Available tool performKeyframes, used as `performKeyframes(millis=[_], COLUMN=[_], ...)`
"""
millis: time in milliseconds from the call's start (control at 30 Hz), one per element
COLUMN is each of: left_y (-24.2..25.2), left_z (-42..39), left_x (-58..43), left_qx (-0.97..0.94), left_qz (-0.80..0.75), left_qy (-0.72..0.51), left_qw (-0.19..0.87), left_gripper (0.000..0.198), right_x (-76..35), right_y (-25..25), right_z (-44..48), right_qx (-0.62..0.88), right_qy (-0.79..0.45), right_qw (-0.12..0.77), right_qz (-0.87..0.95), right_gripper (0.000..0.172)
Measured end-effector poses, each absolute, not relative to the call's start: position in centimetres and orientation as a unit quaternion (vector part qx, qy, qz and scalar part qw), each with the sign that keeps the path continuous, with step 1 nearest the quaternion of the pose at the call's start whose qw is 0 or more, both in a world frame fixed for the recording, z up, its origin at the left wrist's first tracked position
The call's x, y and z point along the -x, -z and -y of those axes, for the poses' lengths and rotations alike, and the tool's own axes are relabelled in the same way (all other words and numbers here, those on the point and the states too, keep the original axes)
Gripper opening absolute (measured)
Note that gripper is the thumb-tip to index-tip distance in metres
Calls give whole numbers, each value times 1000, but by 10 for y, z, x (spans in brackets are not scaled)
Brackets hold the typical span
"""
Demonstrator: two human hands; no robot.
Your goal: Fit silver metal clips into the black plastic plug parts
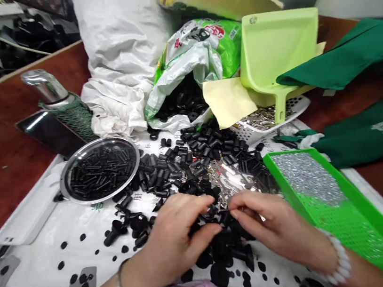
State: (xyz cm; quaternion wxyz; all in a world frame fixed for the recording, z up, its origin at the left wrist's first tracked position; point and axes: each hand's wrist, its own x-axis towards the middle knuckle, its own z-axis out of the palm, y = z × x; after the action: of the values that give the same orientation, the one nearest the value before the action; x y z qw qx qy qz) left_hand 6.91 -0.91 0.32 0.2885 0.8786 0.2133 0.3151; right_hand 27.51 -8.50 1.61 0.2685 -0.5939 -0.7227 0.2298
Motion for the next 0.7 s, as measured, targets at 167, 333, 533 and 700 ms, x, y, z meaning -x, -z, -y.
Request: performKeyframes(millis=[167,333,533,700], left_y=[-1,-2,1,5], left_z=[15,13,12,12], left_x=[-82,-85,-96,-105], left_qx=[-872,-805,-808,-821], left_qz=[-188,-245,-245,-238], left_qy=[-335,-355,-353,-335], left_qw=[302,407,403,396], left_gripper=[9,8,8,10], right_x=[-265,-269,-272,-280], right_y=[-9,1,8,18], right_z=[92,97,101,102], right_qx=[553,554,538,548], right_qy=[-257,-328,-302,-275], right_qw=[344,400,440,474], right_qz=[714,652,652,632], right_gripper=[11,10,17,21])
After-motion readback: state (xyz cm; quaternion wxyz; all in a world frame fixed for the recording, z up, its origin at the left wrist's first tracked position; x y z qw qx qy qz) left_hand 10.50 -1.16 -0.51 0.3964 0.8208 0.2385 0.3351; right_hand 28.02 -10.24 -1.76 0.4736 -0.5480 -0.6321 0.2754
